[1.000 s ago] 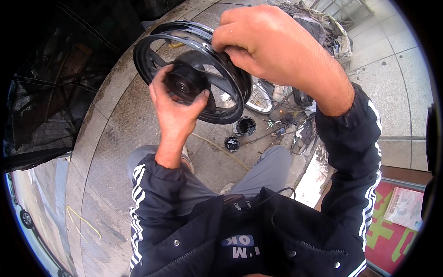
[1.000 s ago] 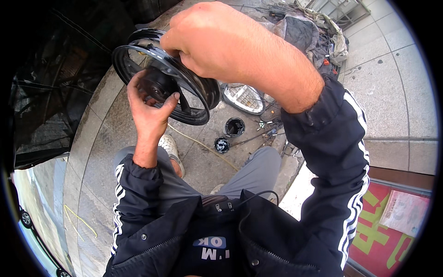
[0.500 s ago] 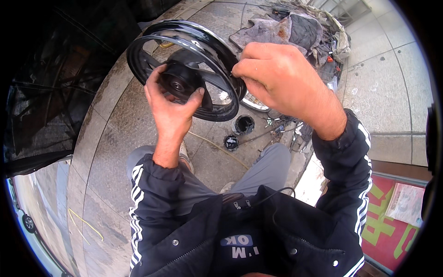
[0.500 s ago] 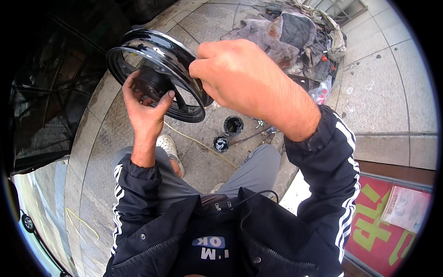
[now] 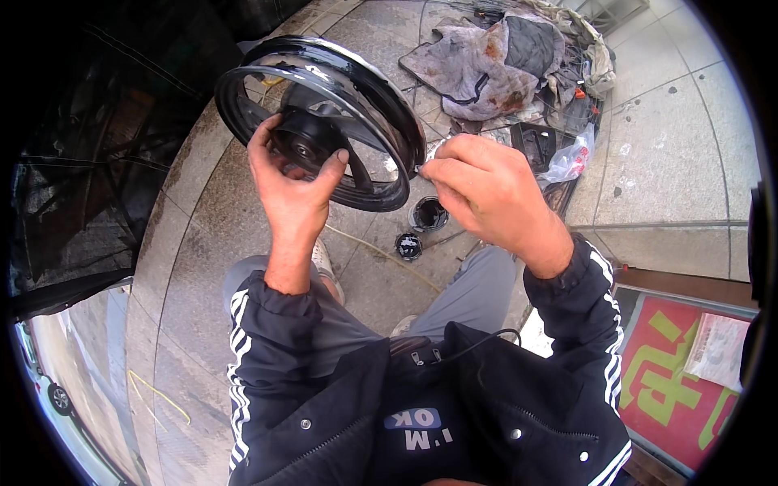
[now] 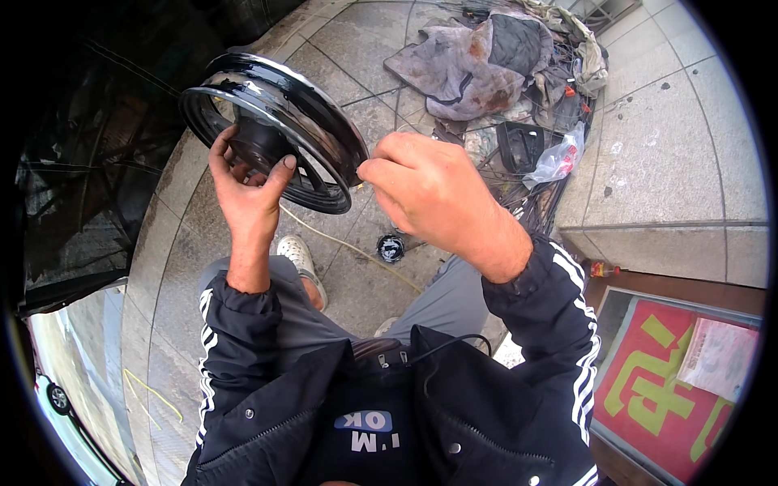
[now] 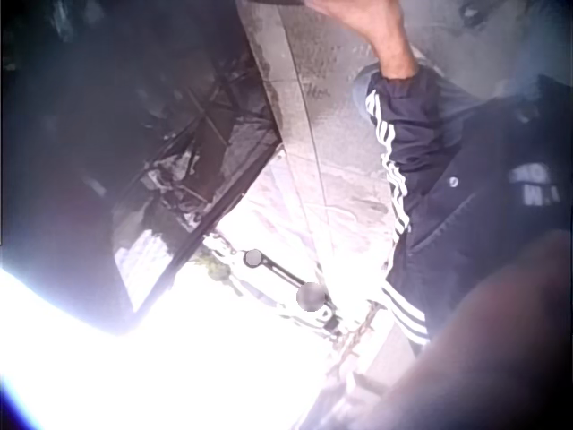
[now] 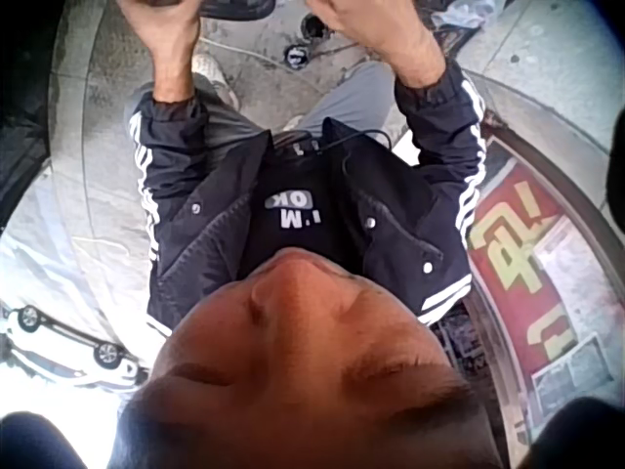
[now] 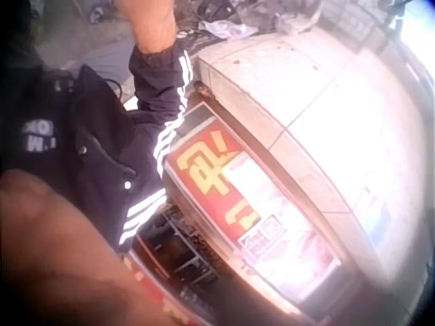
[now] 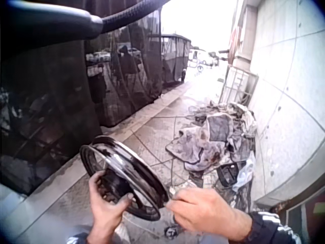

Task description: The person holds a black circular car part, likely a wheel hub or trim, and uses a small brush to apply black paint to its edges and surfaces. They repeatedly dip the brush into a small container of paint and carefully coat the object while rotating it in their hands.

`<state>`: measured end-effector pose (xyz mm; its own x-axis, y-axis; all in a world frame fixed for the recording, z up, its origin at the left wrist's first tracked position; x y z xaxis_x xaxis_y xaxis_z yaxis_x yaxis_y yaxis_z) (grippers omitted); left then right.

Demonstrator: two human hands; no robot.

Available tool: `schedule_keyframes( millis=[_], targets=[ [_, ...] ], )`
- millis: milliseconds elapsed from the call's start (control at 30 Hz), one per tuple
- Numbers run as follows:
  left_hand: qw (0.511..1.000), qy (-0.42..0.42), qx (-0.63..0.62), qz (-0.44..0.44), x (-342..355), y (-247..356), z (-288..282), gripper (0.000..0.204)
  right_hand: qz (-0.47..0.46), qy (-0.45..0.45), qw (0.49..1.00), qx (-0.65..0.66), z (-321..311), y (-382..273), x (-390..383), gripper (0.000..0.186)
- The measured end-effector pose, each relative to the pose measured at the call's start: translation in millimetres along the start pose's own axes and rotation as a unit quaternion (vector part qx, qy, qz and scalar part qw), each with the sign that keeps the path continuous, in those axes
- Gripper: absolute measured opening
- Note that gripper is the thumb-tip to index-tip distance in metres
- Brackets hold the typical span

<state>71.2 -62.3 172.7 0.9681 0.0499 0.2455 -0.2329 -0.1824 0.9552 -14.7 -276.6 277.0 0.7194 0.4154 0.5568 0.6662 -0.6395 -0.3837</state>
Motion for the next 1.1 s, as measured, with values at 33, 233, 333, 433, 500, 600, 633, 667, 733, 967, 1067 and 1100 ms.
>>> schedule_keyframes(
  millis=[33,233,333,433,500,600,633,667,733,967,1067,1100],
  targets=[
    [1.0,0.0,0.001,-0.001,0,0,-1,0.088,0.005,0.007,1.0,0.011,-2,-2,0,0.023],
    [1.0,-0.002,0.002,-0.01,0,3,0,0.089,-0.025,0.053,0.998,-0.018,-11,-2,27,0.024],
    [1.0,-0.004,0.003,-0.02,-1,4,2,0.089,-0.03,0.05,0.998,-0.019,-5,-1,24,0.023],
    [1.0,-0.002,-0.012,-0.027,-1,3,3,0.089,-0.005,0.03,0.999,-0.023,6,0,4,0.023],
    [0.999,0.0,-0.033,-0.028,0,3,4,0.088,0.014,0.001,0.999,-0.03,15,1,-12,0.023],
    [0.999,-0.001,-0.036,-0.022,1,0,6,0.086,0.016,0.01,0.999,-0.028,10,-4,-15,0.023],
    [0.999,0.001,-0.032,-0.024,1,0,6,0.086,0.008,0.035,0.999,-0.023,2,-10,-6,0.022],
    [0.999,0.003,-0.029,-0.026,1,0,5,0.085,-0.001,0.061,0.998,-0.017,-3,-13,0,0.022],
    [0.999,0.001,-0.03,-0.028,1,0,8,0.084,-0.02,0.07,0.997,-0.034,-7,-10,10,0.023],
    [0.998,0.001,-0.05,-0.05,4,-6,13,0.085,0.031,-0.012,0.999,-0.012,12,0,-24,0.028],
    [0.997,0.006,-0.049,-0.057,5,-14,11,0.086,0.01,0.063,0.998,-0.017,-1,-8,-10,0.022],
    [0.997,0.007,-0.049,-0.057,5,-14,11,0.086,0.002,0.072,0.997,-0.025,-2,-7,-5,0.022]
  ],
)
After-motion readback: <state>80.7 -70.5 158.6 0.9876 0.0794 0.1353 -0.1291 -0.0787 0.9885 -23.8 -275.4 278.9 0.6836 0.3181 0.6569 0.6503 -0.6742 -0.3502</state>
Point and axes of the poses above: each hand's wrist, its own x-axis towards the middle knuckle, its own z-axis out of the palm, y = z × x, the point moved 6 cm from there along x, towards the middle knuckle, and after that the axes turned 8 degrees about x, right-handed, at the moved point
